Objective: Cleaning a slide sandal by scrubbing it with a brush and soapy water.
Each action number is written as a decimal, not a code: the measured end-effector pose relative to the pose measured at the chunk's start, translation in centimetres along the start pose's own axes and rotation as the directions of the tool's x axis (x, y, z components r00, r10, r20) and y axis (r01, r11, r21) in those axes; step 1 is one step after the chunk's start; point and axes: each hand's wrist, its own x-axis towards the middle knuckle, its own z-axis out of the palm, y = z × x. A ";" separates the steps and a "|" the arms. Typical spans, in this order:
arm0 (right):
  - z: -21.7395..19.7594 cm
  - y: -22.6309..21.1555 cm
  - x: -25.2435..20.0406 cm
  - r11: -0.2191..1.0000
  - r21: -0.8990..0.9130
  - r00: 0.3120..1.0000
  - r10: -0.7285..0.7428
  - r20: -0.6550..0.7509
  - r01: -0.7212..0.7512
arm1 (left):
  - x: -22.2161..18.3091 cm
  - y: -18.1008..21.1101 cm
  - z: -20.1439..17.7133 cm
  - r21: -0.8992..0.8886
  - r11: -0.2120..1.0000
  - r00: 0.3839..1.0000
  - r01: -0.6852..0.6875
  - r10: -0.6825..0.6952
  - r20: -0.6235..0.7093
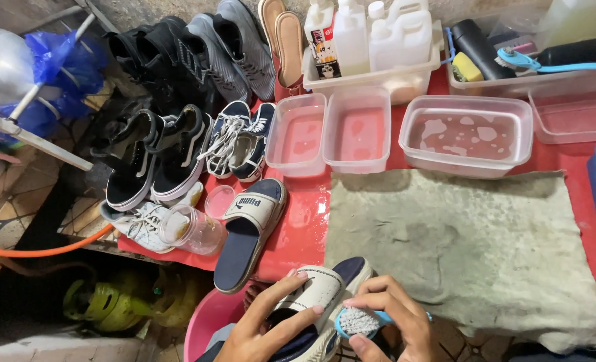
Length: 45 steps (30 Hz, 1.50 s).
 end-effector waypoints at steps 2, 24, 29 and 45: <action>-0.1 0.2 -0.2 1.000 0.017 1.000 -0.009 0.010 0.009 | 0.2 0.3 -0.1 -0.005 1.000 1.000 0.008 -0.008 0.007; -10.0 2.6 3.2 0.768 -0.640 0.994 -0.064 -0.087 -0.007 | 1.6 -0.5 4.3 -0.112 0.863 0.712 0.492 -0.473 -0.518; -14.2 6.8 2.8 0.662 -0.739 0.989 0.024 -0.146 -0.125 | 3.7 1.6 2.1 0.388 0.902 0.921 0.190 -0.026 -0.390; -17.5 11.5 1.1 0.315 -0.887 0.941 0.109 -0.321 -0.339 | 6.9 -3.6 2.5 0.039 0.996 0.953 0.082 -0.067 -0.294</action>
